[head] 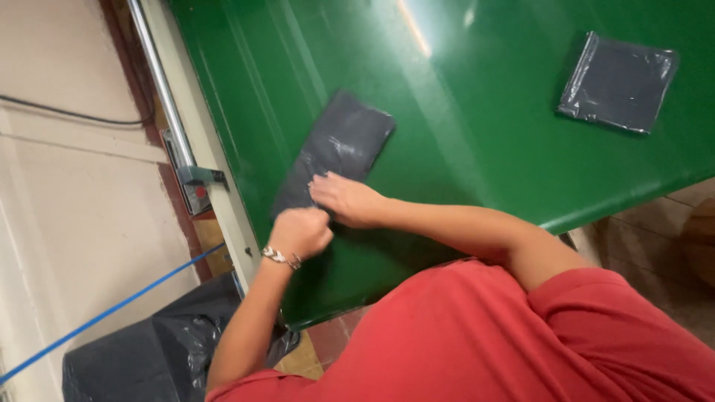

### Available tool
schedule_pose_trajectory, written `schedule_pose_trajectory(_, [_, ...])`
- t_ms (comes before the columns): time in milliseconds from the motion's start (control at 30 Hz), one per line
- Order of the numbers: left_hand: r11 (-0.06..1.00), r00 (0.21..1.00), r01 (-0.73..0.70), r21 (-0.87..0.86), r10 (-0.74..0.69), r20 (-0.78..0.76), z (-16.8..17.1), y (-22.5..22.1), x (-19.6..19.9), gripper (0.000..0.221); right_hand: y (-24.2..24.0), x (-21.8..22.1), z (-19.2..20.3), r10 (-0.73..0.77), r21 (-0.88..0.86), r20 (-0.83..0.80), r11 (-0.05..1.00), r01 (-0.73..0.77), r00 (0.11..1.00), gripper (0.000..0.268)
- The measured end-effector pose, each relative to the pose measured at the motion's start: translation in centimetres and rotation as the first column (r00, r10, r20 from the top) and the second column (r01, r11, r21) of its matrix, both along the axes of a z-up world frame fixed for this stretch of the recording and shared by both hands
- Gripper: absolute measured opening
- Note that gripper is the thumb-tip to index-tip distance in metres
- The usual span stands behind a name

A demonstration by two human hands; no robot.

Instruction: Picking up black plastic bags from a conveyor belt, folding them into compact squares, and stacking them into a storage crate.

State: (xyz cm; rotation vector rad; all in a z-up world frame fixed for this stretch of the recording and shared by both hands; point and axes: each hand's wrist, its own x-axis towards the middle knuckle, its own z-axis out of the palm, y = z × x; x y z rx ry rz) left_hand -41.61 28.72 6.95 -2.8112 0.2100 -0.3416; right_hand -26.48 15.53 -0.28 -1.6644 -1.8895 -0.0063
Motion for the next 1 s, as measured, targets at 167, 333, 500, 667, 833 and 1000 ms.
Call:
schedule_pose_trajectory(167, [0.312, 0.858, -0.473, -0.824, -0.049, -0.511, 3.7, -2.1, 4.0, 0.029, -7.7, 0.0, 1.5, 0.322, 0.082, -0.600, 0.935, -0.345, 0.732, 0.039])
schedule_pose_trajectory(333, [-0.311, 0.620, -0.780, -0.543, -0.265, -0.739, -3.6, 5.0, 3.1, 0.100, -7.5, 2.2, -1.3, -0.261, -0.290, -0.933, 0.953, -0.089, 0.249, 0.023])
schedule_pose_trajectory(500, [-0.019, 0.734, -0.643, -0.765, 0.269, -0.624, -7.1, 4.2, 3.9, 0.026, -4.6, 3.8, -2.5, -0.436, -0.461, -0.734, 0.883, -0.089, -0.521, 0.039])
schedule_pose_trajectory(667, [0.649, 0.732, -0.649, -0.398, 0.675, -0.093, -5.7, -0.5, 5.4, 0.033, -3.8, 4.1, -2.8, -0.343, -0.424, -0.593, 0.902, -0.080, -0.729, 0.074])
schedule_pose_trajectory(833, [0.532, 0.621, -0.724, -0.439, 0.780, -0.078, -5.5, -1.7, 7.4, 0.035, -6.1, 4.1, 1.2, -0.370, -0.391, -0.752, 0.917, -0.082, -0.546, 0.076])
schedule_pose_trajectory(1000, [0.645, 0.735, -0.542, -0.538, 0.675, 0.069, -2.5, -4.4, 9.9, 0.024, -12.2, 6.8, -0.1, -0.275, -0.286, -0.907, 0.958, -0.014, -0.318, 0.066])
